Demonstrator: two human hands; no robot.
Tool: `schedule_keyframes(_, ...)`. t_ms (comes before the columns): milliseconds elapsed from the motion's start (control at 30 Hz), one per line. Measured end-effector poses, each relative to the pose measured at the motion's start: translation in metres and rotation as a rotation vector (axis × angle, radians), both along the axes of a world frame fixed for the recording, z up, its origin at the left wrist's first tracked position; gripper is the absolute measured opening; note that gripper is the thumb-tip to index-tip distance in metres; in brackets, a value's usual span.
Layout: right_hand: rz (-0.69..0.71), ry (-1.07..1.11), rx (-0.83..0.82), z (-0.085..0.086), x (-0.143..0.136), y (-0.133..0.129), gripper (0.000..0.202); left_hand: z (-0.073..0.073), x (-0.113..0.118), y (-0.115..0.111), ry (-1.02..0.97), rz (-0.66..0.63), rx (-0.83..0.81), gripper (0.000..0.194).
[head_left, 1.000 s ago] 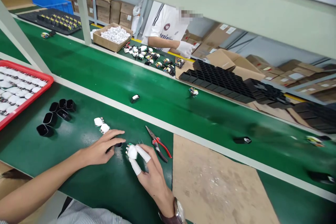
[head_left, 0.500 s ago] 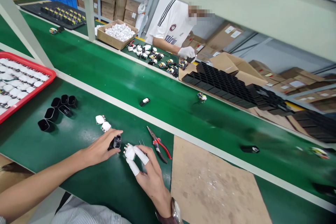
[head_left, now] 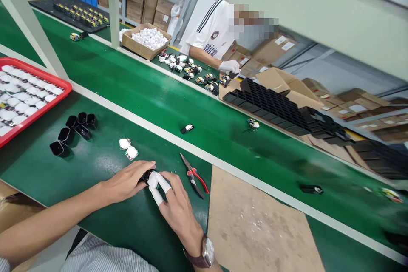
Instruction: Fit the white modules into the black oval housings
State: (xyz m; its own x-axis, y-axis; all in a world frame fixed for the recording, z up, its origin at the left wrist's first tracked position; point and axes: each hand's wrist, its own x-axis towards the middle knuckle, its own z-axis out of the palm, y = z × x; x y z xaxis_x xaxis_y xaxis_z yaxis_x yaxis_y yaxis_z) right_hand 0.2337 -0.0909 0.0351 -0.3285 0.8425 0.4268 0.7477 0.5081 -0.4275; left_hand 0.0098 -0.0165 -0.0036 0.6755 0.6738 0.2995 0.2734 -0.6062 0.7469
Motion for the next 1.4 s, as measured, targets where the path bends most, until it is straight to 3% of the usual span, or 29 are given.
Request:
schedule_keyframes(233, 0.001, -0.139, -0.065, 0.012, -0.004, 0.001, 0.038, -0.001, -0.001, -0.001, 0.026, -0.025, 0.001, 0.073)
schedule_keyframes(367, -0.034, -0.143, -0.117, 0.012, -0.003, -0.001, 0.050, -0.002, -0.001, -0.002, 0.020, -0.018, -0.069, 0.074)
schedule_keyframes(467, -0.057, -0.099, -0.063, 0.008, 0.000, -0.003, 0.060, -0.003, 0.000, -0.001, 0.013, 0.017, -0.151, 0.081)
schedule_keyframes(733, 0.030, -0.048, 0.004, -0.011, -0.006, 0.004, 0.027, 0.004, -0.003, 0.001, 0.042, -0.057, -0.319, 0.082)
schedule_keyframes(800, 0.052, -0.018, 0.017, -0.016, -0.006, 0.006, 0.025, 0.006, -0.004, 0.000, 0.032, -0.043, -0.286, 0.067)
schedule_keyframes(900, 0.067, 0.036, -0.024, -0.020, -0.004, 0.010, 0.030, 0.008, -0.005, -0.002, -0.016, -0.038, -0.054, 0.033)
schedule_keyframes(1033, 0.101, 0.035, -0.101, -0.019, 0.002, 0.015, 0.038, 0.007, -0.005, 0.000, -0.085, -0.054, 0.247, 0.019)
schedule_keyframes(1233, 0.181, 0.139, -0.207, -0.025, 0.014, 0.020, 0.042, 0.010, -0.003, 0.007, -0.159, -0.086, 0.226, 0.015)
schedule_keyframes(1400, 0.184, 0.090, -0.227, -0.022, 0.018, 0.019, 0.045, 0.012, 0.000, 0.011, -0.151, -0.124, 0.146, 0.012)
